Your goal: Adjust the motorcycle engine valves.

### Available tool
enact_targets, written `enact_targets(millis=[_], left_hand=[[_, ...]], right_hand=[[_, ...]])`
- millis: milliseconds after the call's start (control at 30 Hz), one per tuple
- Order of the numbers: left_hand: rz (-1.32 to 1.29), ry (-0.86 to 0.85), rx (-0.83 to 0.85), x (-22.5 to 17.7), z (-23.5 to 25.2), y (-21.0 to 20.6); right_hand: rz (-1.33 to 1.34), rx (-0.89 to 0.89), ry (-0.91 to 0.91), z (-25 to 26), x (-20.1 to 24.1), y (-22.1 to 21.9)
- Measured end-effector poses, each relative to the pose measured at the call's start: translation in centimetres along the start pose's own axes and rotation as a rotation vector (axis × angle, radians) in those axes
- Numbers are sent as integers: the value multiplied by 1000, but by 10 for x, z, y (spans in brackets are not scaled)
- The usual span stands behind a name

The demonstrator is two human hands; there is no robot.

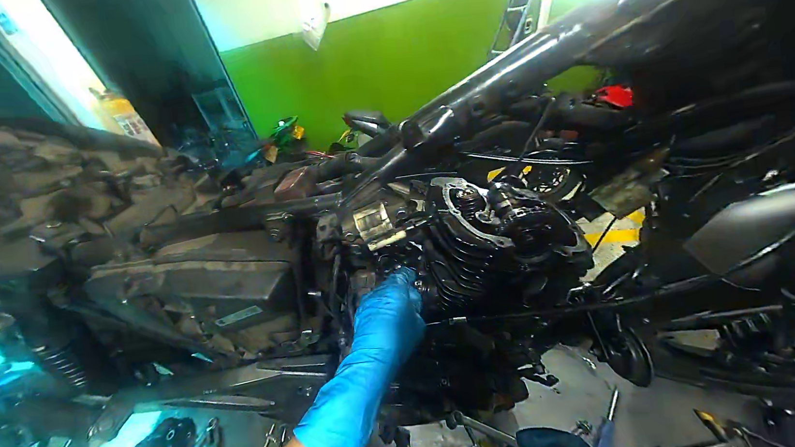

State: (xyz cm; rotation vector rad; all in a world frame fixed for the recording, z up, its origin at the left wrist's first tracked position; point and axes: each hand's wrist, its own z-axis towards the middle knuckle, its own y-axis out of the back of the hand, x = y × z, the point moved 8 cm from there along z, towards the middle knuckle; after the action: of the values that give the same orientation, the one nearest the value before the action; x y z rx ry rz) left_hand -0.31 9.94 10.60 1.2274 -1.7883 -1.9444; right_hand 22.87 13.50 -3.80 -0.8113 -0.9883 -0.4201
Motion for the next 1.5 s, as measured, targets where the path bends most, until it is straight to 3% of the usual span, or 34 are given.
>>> enact_targets(millis=[167,433,600,700,833,967,1067,1233,1333,1500], left_hand=[[79,47,-69,-2,1,2],[-78,35,-47,10,6,-5],[95,31,-173,20,18,-8],[64,71,-116,11,8,-3],[-109,-29,-67,8,-1,1],[106,64,-83,13,17,-5],[57,131,-65,11,11,-1],[34,-2,-146,18,12,-3],[-89,-84,-102,28,16,-7],[-56,-34,-183,29,21,-3]], right_hand=[[-14,-70,-20,-2,8,2],[-73,-54,28,-8,13,7],[-49,-122,0,-18,4,23],[-42,-130,-21,-23,-3,26],[-49,-136,-26,-29,-7,36],[-46,-183,-53,-30,-8,37],[-45,-183,-101,-28,-2,19],[-49,-121,-93,-31,-18,-1],[-27,-146,-112,-32,-19,2],[-36,-197,-120,-37,-19,16]])
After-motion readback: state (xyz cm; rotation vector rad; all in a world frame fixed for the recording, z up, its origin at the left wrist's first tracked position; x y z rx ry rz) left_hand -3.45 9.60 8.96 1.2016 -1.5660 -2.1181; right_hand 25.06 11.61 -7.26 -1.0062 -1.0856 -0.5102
